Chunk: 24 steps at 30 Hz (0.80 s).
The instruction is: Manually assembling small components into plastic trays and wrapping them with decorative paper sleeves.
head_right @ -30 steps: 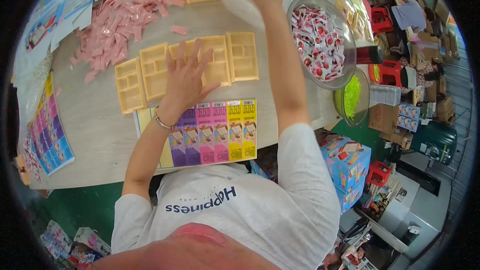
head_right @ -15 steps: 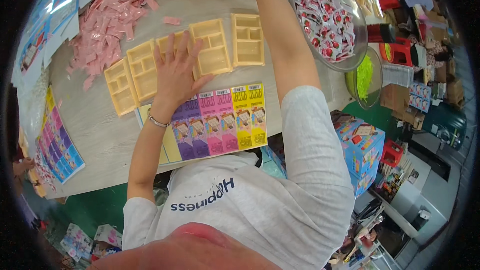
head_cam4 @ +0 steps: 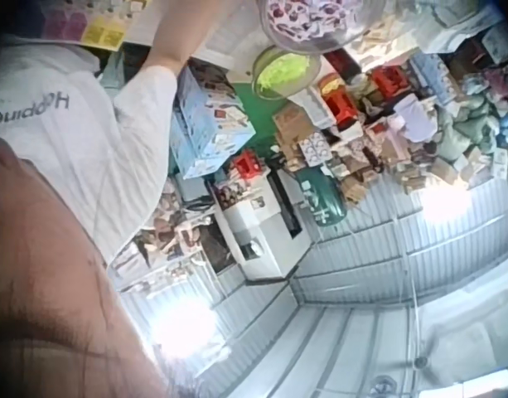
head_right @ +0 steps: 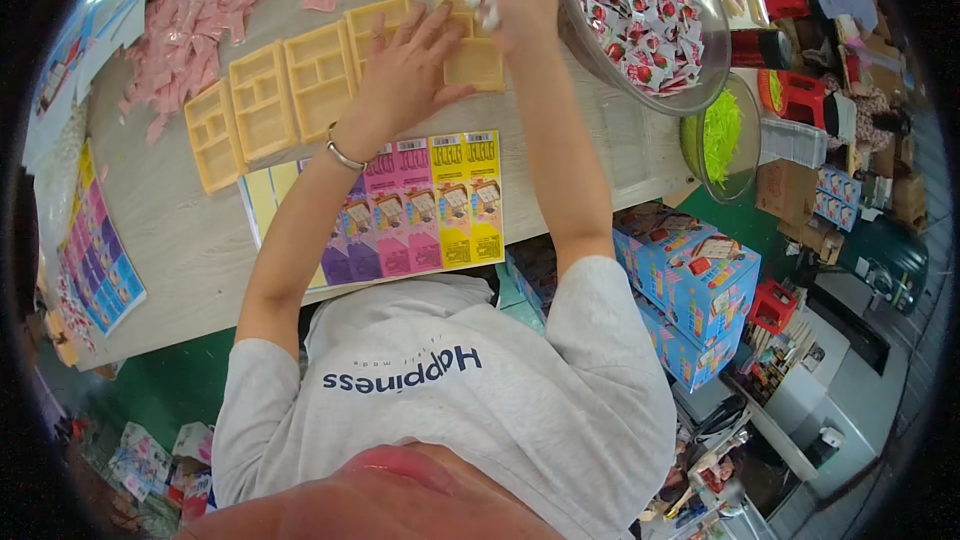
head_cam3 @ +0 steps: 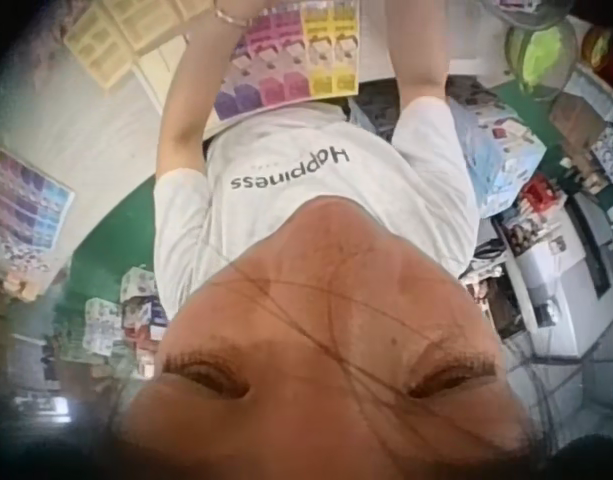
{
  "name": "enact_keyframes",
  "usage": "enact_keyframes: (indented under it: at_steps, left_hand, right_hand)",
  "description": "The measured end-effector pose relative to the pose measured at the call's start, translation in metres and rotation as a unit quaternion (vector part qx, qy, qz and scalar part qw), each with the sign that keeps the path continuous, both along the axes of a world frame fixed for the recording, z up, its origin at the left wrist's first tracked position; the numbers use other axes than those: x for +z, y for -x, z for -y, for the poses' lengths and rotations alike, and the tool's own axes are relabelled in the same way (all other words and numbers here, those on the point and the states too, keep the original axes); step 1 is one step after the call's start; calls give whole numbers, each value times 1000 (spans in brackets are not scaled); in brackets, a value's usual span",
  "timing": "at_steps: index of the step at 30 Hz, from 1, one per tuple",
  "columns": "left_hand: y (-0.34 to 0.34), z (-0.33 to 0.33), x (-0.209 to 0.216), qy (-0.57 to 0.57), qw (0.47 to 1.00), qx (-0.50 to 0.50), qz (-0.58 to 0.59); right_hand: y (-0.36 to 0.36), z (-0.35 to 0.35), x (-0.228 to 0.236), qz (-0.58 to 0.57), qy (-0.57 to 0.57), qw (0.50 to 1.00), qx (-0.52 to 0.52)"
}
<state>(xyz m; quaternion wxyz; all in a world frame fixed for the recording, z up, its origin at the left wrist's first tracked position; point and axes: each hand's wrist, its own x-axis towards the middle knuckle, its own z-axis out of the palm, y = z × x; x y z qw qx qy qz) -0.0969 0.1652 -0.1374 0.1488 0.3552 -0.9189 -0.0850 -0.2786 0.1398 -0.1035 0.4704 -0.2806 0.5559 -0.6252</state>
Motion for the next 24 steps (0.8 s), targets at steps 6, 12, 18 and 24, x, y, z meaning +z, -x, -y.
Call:
enact_keyframes:
  at_steps: [6, 12, 18, 24]
  left_hand:
    - [2, -9, -1, -12, 1000, -10, 19]
    - [4, -10, -3, -19, 1000, -7, 11]
    - [2, -13, 0, -38, 999, -10, 10]
    - [4, -40, 1, -5, 1000, -20, -9]
  right_hand:
    - [-14, -56, -30, 17, 104, 994, -29]
    - [-13, -63, -39, 0, 178, 984, -26]
    - [-8, -69, -40, -2, 201, 979, -21]
    - [-7, -74, -40, -18, 222, 975, -5]
